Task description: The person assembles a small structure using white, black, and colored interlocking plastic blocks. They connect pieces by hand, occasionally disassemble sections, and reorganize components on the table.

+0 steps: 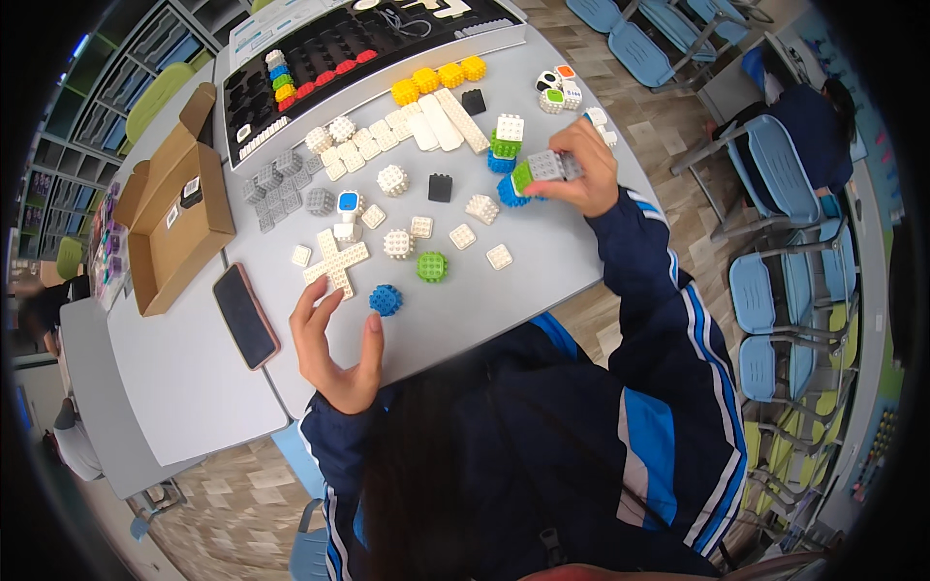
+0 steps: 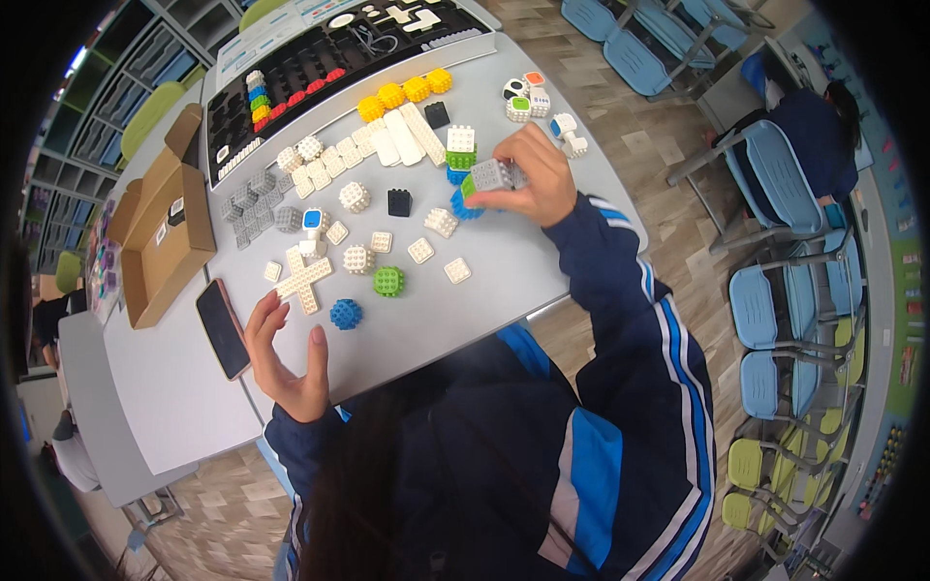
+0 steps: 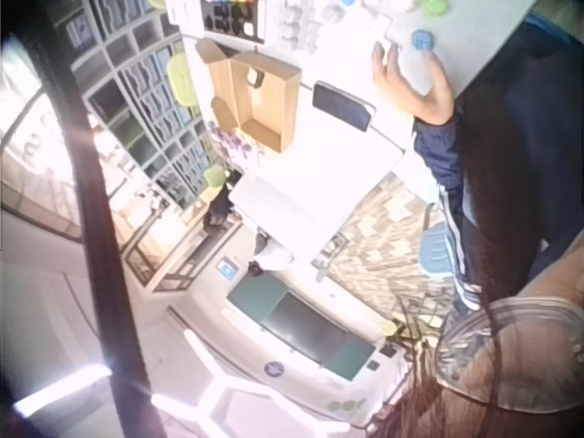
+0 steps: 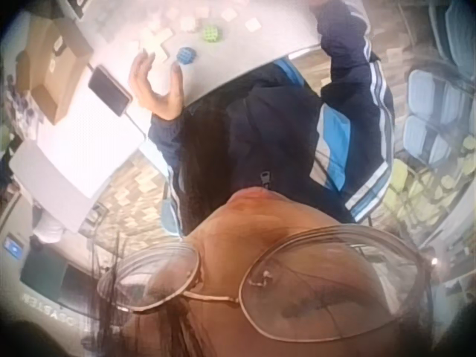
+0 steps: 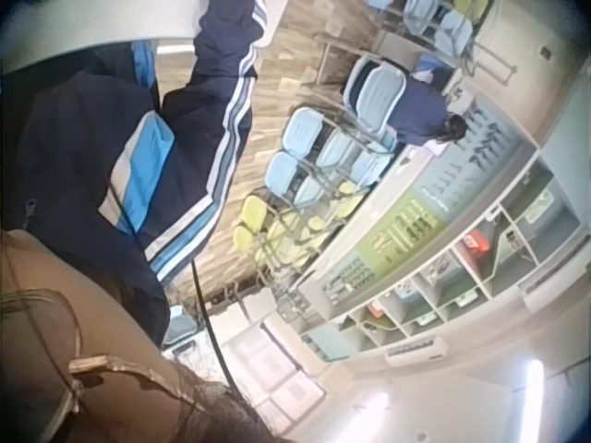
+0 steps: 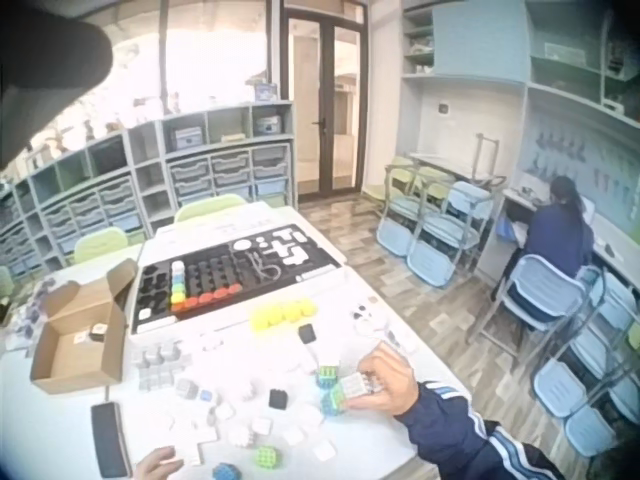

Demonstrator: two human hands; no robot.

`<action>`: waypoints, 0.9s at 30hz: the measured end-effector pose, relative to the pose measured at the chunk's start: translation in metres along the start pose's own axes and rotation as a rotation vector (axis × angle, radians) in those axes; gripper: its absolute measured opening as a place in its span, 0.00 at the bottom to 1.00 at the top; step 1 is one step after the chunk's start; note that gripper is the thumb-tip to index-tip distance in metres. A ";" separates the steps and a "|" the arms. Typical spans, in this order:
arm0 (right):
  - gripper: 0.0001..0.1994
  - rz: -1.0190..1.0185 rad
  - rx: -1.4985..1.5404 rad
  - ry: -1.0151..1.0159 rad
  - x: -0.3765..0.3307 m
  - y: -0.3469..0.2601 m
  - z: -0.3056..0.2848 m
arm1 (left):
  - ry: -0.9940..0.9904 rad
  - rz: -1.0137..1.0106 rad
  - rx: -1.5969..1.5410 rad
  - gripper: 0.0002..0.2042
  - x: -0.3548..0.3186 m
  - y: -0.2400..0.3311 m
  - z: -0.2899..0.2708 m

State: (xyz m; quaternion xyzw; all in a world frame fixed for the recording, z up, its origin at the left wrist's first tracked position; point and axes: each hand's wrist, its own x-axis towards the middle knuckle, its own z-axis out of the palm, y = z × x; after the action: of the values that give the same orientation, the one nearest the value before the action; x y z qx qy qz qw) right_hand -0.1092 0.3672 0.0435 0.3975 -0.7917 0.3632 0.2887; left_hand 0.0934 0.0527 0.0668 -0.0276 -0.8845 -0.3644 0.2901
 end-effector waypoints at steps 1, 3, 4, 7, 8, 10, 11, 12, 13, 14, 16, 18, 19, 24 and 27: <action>0.27 0.046 0.060 0.046 -0.001 -0.012 0.000 | 0.001 -0.002 -0.079 0.25 0.003 0.003 0.003; 0.28 0.187 0.234 0.112 -0.006 -0.040 0.004 | -0.150 -0.020 -0.312 0.29 0.018 0.013 0.016; 0.28 0.279 0.366 0.130 -0.007 -0.058 0.011 | -0.221 -0.033 -0.415 0.32 0.027 0.022 0.021; 0.26 0.293 0.549 0.115 -0.008 -0.104 0.029 | -0.481 -0.115 -0.564 0.38 0.042 0.042 0.044; 0.25 0.255 0.577 0.103 -0.008 -0.116 0.033 | -0.583 -0.161 -0.598 0.38 0.044 0.045 0.049; 0.24 0.278 0.589 0.039 -0.012 -0.138 0.038 | -0.791 -0.268 -0.639 0.33 0.044 0.043 0.052; 0.23 0.295 0.588 0.012 -0.014 -0.145 0.037 | -0.855 -0.350 -0.710 0.29 0.041 0.041 0.053; 0.20 0.307 0.535 -0.112 -0.007 -0.152 0.029 | -0.921 -0.437 -0.781 0.26 0.034 0.040 0.053; 0.19 0.290 0.529 -0.179 -0.009 -0.153 0.030 | -0.984 -0.527 -0.851 0.22 0.027 0.038 0.051; 0.18 0.271 0.524 -0.247 -0.011 -0.154 0.033 | -0.998 -0.529 -0.825 0.19 0.019 0.035 0.050; 0.16 0.252 0.547 -0.334 -0.020 -0.157 0.033 | -1.035 -0.532 -0.771 0.13 0.004 0.032 0.047; 0.15 0.315 0.596 -0.400 -0.023 -0.164 0.028 | -1.031 -0.586 -0.810 0.12 -0.006 0.038 0.042; 0.15 0.346 0.616 -0.435 -0.023 -0.166 0.026 | -1.028 -0.610 -0.833 0.12 -0.007 0.039 0.041; 0.11 0.530 0.706 -0.439 -0.030 -0.171 0.031 | -1.062 -0.686 -0.914 0.11 -0.010 0.036 0.039; 0.11 0.611 0.757 -0.466 -0.030 -0.173 0.031 | -1.062 -0.714 -0.937 0.11 -0.015 0.035 0.038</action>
State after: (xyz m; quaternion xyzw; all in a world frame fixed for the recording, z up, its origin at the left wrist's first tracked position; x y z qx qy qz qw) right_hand 0.0465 0.2821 0.0631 0.2956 -0.7280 0.5928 -0.1768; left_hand 0.0960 0.1060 0.0587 -0.0317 -0.6144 -0.7079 -0.3469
